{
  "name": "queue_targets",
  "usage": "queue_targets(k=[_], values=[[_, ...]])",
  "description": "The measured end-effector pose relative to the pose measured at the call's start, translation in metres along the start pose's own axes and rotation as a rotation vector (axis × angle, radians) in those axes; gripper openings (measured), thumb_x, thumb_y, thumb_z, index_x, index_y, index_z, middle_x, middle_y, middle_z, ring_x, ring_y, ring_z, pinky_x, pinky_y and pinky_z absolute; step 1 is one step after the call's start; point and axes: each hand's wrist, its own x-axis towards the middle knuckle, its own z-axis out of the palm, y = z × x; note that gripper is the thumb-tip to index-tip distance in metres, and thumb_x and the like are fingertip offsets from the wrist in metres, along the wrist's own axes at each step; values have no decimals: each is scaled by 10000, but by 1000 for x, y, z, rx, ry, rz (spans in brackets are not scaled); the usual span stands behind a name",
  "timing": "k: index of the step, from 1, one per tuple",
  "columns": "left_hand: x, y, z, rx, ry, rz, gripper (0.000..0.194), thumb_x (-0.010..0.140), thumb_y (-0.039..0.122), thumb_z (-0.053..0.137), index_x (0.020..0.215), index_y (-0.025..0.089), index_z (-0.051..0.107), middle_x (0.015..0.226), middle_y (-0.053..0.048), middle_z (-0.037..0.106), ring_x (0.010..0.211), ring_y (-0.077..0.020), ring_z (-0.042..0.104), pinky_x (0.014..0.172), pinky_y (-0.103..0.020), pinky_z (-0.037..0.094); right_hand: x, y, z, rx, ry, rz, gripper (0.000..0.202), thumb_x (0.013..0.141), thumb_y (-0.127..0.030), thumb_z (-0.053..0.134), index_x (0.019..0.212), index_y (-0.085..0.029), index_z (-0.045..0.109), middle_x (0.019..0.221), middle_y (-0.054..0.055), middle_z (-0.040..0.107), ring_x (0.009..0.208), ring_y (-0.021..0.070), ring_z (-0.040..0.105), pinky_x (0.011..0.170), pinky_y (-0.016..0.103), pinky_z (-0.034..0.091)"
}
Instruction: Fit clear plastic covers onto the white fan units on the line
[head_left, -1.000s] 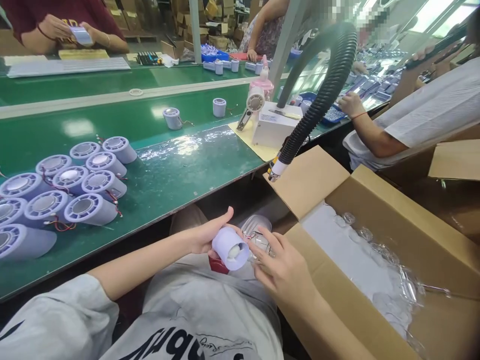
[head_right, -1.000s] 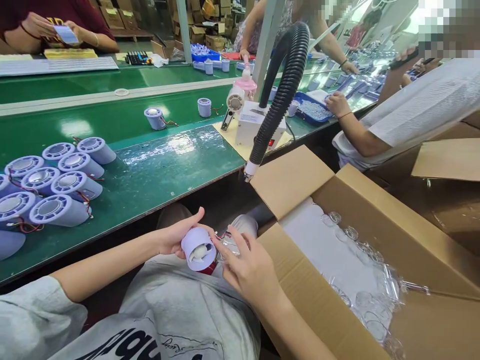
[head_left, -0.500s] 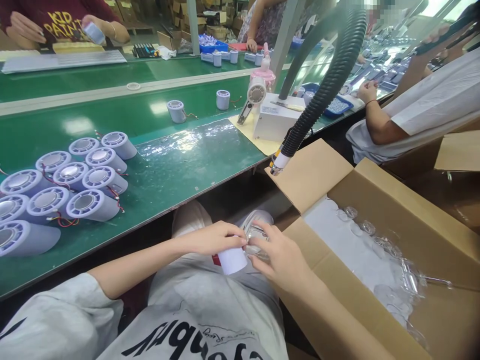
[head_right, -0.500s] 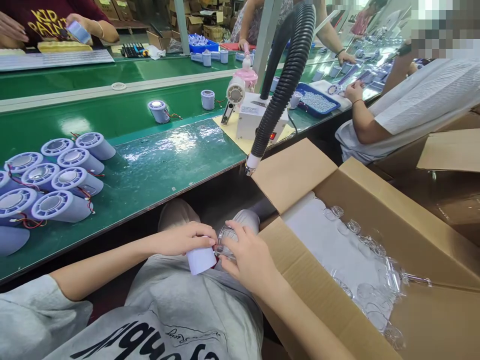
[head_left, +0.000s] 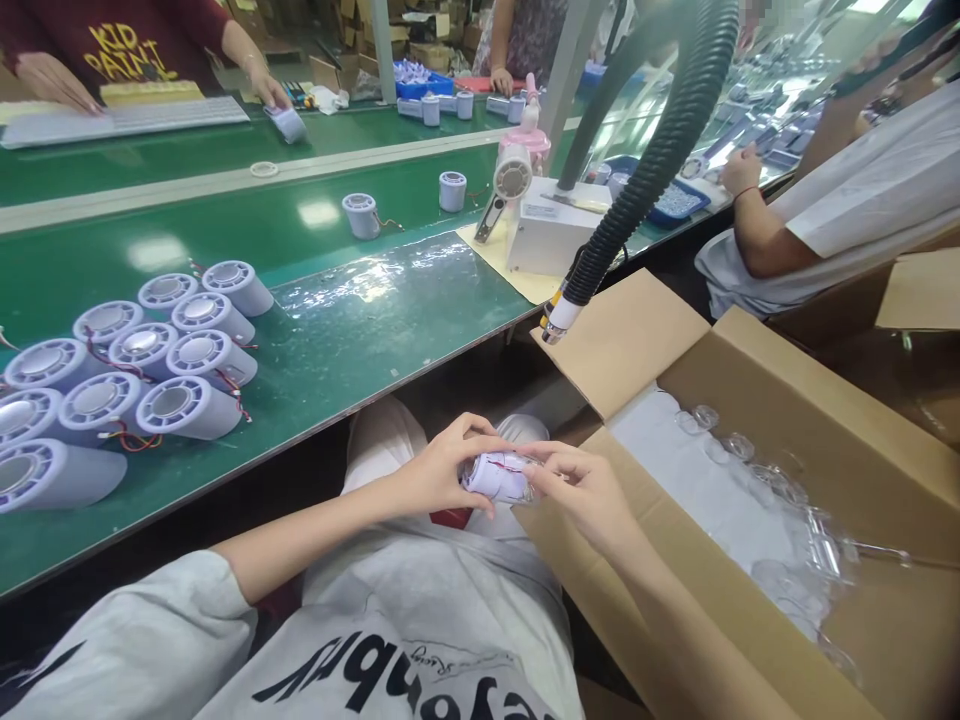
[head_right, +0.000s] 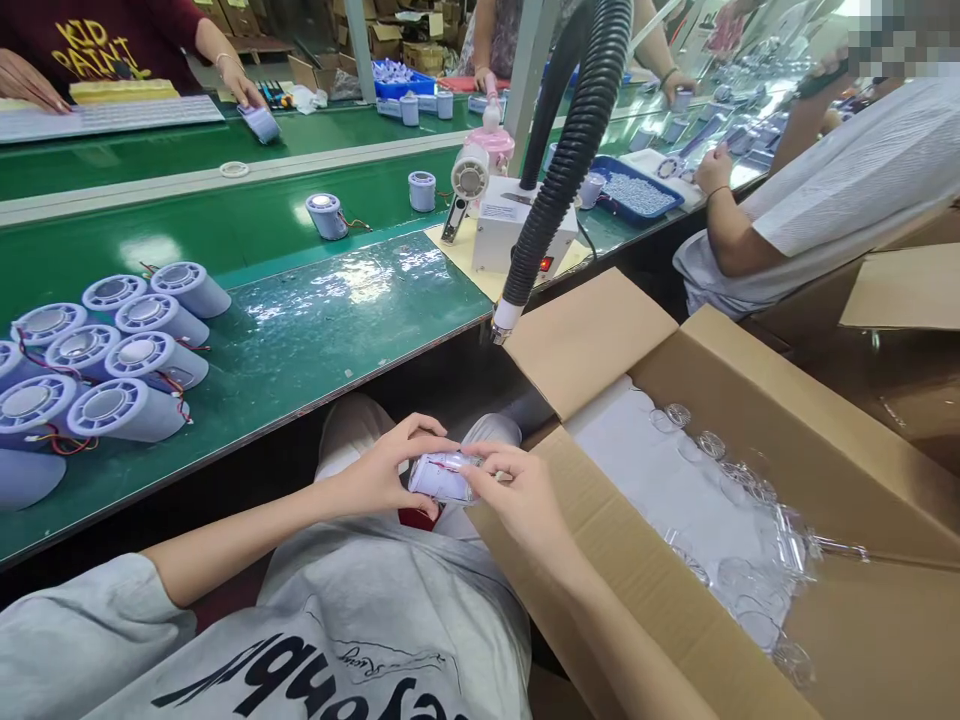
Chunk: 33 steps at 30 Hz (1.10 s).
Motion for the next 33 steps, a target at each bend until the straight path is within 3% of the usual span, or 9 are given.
queue_targets(k=[3, 4, 6, 8, 9, 12, 15, 22, 33], values=[[1, 1, 4, -196, -47, -87, 662, 682, 344, 800, 1295, 266, 565, 1274, -101, 561, 1125, -251, 563, 930, -376, 491, 3, 6, -2, 143, 41, 40, 337, 779, -399, 689, 520, -191, 632, 1017, 100, 718, 919, 270, 666, 788, 388, 536], [1, 3, 4, -264, -49, -128, 658, 704, 310, 783, 1313, 254, 544, 1292, -106, 565, 1116, -245, 576, 910, -364, 505, 3, 8, -2, 185, 47, 29, 297, 802, -408, 677, 598, -192, 669, 1037, 101, 715, 922, 266, 671, 761, 375, 552], [0, 6, 4, -389, -41, -201, 684, 700, 271, 783, 1329, 223, 519, 1322, -122, 556, 1112, -243, 589, 900, -355, 518, 1, 11, -3, 230, 31, -57, 198, 826, -383, 683, 948, -230, 707, 1160, 93, 683, 1006, 268, 663, 738, 359, 576], [-1, 6, 3, -516, -37, -250, 715, 675, 266, 807, 1323, 204, 514, 1316, -130, 562, 1105, -241, 599, 901, -351, 521, -2, 15, -4, 147, -18, -233, 543, 795, -309, 744, 1296, -303, 534, 1330, 87, 589, 1162, 279, 597, 798, 377, 582], [-2, 6, 2, -572, -38, -270, 719, 669, 269, 813, 1319, 205, 514, 1302, -127, 572, 1094, -237, 607, 899, -348, 522, -4, 16, -4, 48, -52, -330, 658, 787, -262, 758, 1368, -324, 455, 1395, 85, 533, 1232, 282, 547, 862, 400, 567], [-5, 5, 1, -666, -41, -308, 708, 677, 279, 813, 1317, 230, 516, 1264, -108, 599, 1058, -219, 626, 891, -338, 523, -10, 21, -6, -265, -114, -532, 506, 851, -173, 686, 1315, -294, 522, 1448, 80, 477, 1281, 268, 504, 1028, 441, 475], [-7, 6, -1, -647, -78, -307, 738, 671, 285, 818, 1338, 230, 506, 1279, -118, 595, 1064, -235, 627, 867, -340, 535, -13, 25, -7, -331, -101, -562, 371, 877, -186, 662, 1227, -257, 562, 1407, 87, 520, 1231, 263, 553, 1031, 436, 482], [-10, 12, -9, -476, -93, -105, 744, 666, 226, 824, 1349, 251, 530, 1413, -127, 517, 1221, -280, 560, 961, -368, 512, -15, 22, -6, -191, -133, -484, 436, 849, -281, 718, 1241, -266, 528, 1320, 80, 589, 1097, 252, 638, 906, 409, 584], [-14, 18, -11, -398, -129, -96, 743, 676, 266, 818, 1356, 260, 520, 1370, -118, 539, 1221, -272, 554, 966, -375, 502, -20, 14, -6, 97, -222, -185, 474, 781, -262, 784, 1187, -295, 542, 1149, 20, 638, 1005, 196, 654, 856, 322, 590]])
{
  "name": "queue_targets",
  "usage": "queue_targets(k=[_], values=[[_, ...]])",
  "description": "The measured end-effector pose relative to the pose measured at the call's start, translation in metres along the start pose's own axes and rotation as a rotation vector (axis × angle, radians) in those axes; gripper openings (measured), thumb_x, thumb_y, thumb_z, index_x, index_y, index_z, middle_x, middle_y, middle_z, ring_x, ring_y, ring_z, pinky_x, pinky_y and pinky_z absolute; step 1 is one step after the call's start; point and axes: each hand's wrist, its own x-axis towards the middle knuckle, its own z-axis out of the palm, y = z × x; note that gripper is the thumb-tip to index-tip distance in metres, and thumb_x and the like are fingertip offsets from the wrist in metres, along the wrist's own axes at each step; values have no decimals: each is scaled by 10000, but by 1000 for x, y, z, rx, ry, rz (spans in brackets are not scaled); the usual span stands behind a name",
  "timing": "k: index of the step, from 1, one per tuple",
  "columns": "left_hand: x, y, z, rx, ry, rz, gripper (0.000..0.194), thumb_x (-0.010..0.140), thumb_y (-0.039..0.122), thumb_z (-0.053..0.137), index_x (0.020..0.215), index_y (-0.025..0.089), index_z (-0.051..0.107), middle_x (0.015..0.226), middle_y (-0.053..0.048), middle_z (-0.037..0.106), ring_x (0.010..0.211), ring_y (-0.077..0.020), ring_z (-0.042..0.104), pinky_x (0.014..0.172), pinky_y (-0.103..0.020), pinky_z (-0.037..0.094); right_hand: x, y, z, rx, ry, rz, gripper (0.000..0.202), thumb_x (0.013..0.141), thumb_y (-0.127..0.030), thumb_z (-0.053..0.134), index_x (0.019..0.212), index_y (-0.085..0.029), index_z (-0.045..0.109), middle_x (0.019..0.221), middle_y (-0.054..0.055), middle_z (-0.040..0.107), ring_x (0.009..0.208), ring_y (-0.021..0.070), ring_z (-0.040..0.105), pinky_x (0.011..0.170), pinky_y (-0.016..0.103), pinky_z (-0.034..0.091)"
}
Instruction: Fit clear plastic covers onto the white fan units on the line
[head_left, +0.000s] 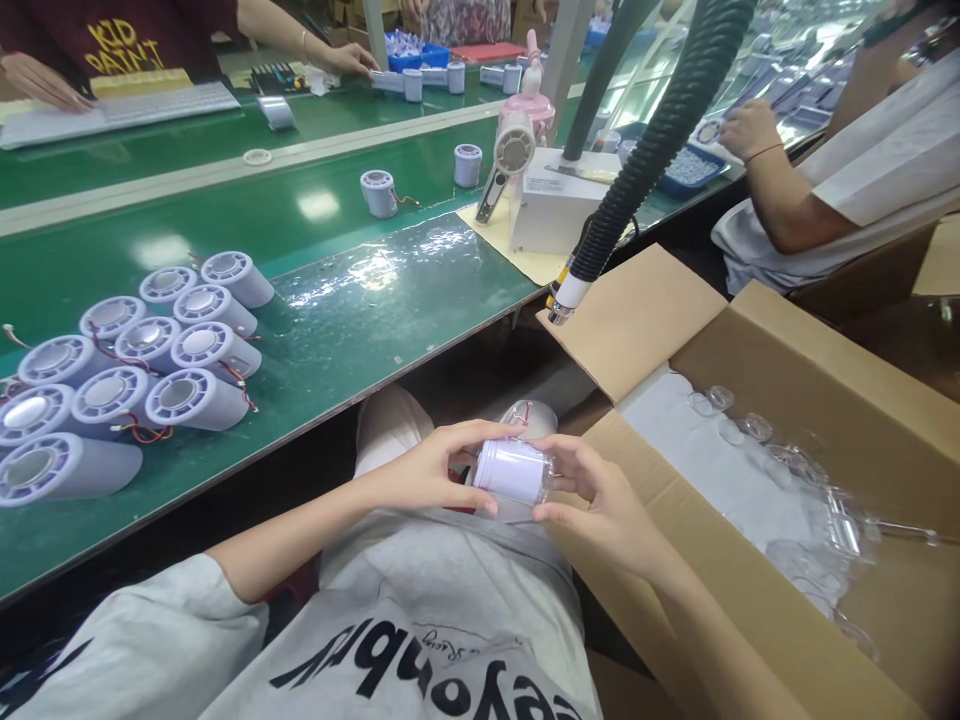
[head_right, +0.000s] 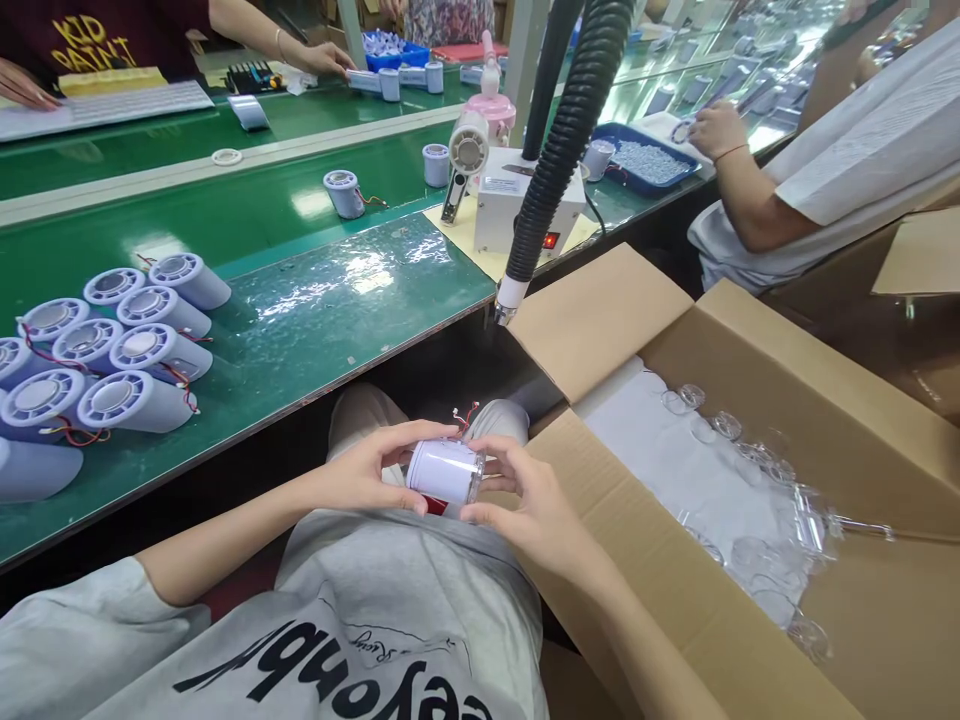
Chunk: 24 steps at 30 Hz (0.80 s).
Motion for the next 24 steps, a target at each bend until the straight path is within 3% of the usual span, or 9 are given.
queue_targets(k=[5, 10, 18, 24], values=[[0, 4, 0, 54, -8, 14, 732, 680, 278, 814, 1351, 272, 521, 1386, -110, 525, 1254, -284, 524, 976, -389, 497, -1, -1, 1, 38, 12, 15, 461, 778, -266, 789, 1174, -283, 552, 1111, 22, 647, 992, 194, 656, 852, 316, 588], [-3, 6, 0, 92, 14, 73, 753, 695, 268, 807, 1376, 307, 489, 1383, -101, 524, 1253, -272, 524, 960, -369, 514, -4, -3, 3, -66, 43, -111, 501, 760, -220, 809, 1186, -318, 563, 1215, 2, 620, 1087, 186, 624, 955, 315, 546], [-8, 11, 0, 135, 5, 150, 761, 684, 212, 812, 1369, 313, 496, 1382, -99, 529, 1281, -279, 505, 990, -378, 497, -9, -6, 4, -181, 35, -214, 521, 781, -215, 792, 1227, -300, 538, 1279, 23, 597, 1143, 186, 592, 966, 300, 538], [-11, 16, -4, 88, 21, 78, 666, 722, 236, 781, 1332, 292, 521, 1363, -91, 542, 1239, -268, 531, 963, -363, 503, -12, -14, 1, -240, 59, -244, 496, 797, -176, 741, 1232, -283, 530, 1274, 51, 600, 1152, 218, 583, 915, 321, 544]])
